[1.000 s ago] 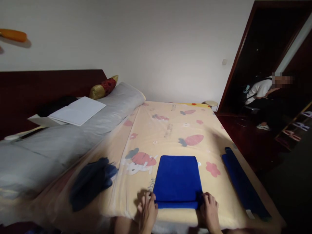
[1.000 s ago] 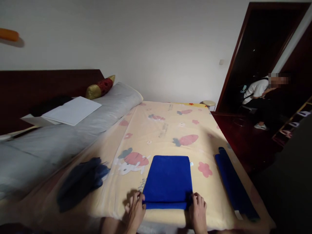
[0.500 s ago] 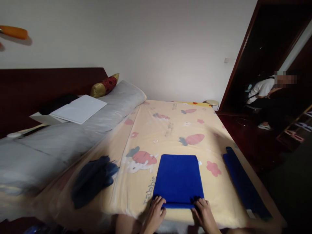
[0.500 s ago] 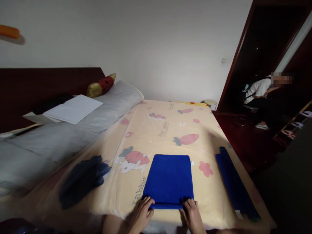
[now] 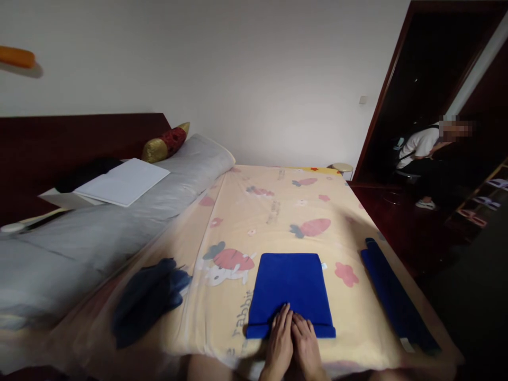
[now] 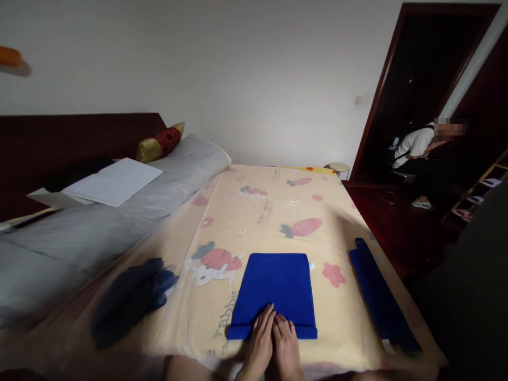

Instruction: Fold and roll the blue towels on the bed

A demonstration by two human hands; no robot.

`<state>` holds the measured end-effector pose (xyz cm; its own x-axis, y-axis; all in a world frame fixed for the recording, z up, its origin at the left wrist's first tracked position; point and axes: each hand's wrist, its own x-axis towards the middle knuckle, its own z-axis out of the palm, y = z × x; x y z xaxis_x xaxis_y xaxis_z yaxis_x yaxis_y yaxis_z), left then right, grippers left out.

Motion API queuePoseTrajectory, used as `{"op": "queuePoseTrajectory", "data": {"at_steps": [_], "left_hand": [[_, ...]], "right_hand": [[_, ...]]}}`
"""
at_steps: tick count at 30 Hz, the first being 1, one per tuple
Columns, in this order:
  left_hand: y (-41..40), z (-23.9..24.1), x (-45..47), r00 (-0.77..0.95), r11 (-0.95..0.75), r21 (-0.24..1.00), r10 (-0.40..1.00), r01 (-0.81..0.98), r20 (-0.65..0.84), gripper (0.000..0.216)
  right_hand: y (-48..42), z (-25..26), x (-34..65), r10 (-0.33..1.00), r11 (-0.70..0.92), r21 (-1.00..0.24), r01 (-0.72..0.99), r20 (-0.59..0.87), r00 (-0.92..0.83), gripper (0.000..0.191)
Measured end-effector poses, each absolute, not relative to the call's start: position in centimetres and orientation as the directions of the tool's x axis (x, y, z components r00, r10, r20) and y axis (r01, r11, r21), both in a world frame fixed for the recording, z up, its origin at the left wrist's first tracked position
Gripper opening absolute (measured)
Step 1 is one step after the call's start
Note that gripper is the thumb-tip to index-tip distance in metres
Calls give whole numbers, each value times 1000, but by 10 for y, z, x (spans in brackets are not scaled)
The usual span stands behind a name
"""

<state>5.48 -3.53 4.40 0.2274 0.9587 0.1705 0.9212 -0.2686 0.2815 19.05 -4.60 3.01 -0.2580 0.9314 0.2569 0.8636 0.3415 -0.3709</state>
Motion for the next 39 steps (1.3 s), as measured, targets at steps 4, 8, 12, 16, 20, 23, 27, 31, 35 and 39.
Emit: {"op": "queuePoseTrajectory", "data": {"at_steps": [4, 8, 12, 16, 20, 23, 27, 31, 35, 39], "left_hand": [[-39, 36, 22, 225, -268, 191, 949, 944, 223, 54], [-39, 40, -20, -18, -31, 147, 947, 989, 320, 49], [-38, 51, -16, -158, 81, 182, 873, 980, 461, 43], [-45, 58, 20, 90, -244, 278, 878, 929, 470, 39], [-56, 58, 39, 292, -411, 315, 885, 856, 362, 40], [-59, 57, 23, 330, -389, 259, 912, 884, 245, 51], [-55, 52, -15, 182, -223, 201, 962, 954, 205, 51], [-52, 50, -25, 72, -136, 163, 935, 977, 348, 42], [-54, 59, -15, 61, -189, 249, 893, 950, 447, 31], [-59, 65, -18, 107, -253, 311, 901, 916, 419, 33]], "right_hand": [[-46, 26, 222, 929, 365, -391, 845, 211, -304, 51], [-50, 19, 278, 956, 248, -354, 902, 243, -167, 50], [-55, 17, 279, 959, 128, -311, 942, 280, -38, 43], [-61, 29, 234, 935, 329, -366, 871, 256, -246, 47], [-64, 45, 216, 876, 482, -391, 784, 208, -435, 51], [-61, 45, 241, 906, 422, -359, 833, 195, -375, 53], [-61, 34, 290, 950, 278, -300, 913, 230, -213, 50], [-67, 28, 305, 945, 200, -275, 940, 307, -111, 45], [-74, 32, 293, 940, 181, -368, 912, 337, -51, 36], [-76, 34, 290, 951, 275, -435, 858, 255, -176, 54]]}}
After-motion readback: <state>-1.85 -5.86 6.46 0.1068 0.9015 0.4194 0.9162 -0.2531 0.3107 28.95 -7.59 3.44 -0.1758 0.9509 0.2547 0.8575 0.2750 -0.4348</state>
